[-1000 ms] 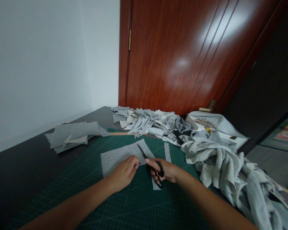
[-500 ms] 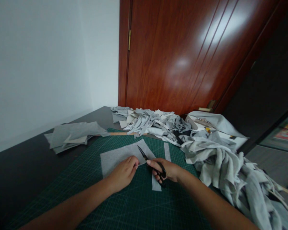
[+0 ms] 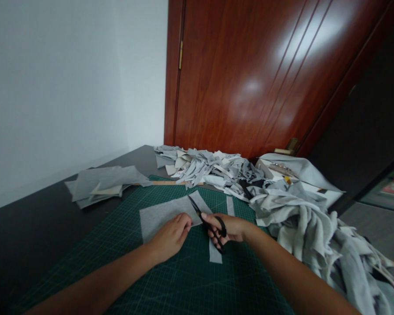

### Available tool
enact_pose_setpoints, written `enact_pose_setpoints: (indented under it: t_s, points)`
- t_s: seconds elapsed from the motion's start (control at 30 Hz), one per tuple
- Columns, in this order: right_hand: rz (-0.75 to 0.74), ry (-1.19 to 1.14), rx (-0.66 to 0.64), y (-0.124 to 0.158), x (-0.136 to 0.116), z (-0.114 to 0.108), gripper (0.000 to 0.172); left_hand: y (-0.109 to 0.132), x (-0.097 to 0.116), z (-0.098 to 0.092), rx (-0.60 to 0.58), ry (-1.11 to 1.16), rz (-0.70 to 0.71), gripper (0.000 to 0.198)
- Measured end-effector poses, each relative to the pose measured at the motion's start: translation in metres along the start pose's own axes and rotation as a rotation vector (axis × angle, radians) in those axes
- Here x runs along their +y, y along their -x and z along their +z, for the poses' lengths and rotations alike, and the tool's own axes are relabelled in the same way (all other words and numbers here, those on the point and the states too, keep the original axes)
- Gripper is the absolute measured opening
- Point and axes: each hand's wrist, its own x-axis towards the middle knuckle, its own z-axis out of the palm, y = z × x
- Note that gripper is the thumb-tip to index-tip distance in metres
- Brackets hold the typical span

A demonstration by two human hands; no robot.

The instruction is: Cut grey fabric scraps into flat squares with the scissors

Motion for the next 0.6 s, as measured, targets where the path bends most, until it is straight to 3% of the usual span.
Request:
enact_pose_setpoints:
  t_s: [0.6]
  points:
    - [-0.043,0.084,0.054,-0.014,-0.009,0.006,0.061,0.0,-0.001,0.001,0.005,0.018,0.012,0.017]
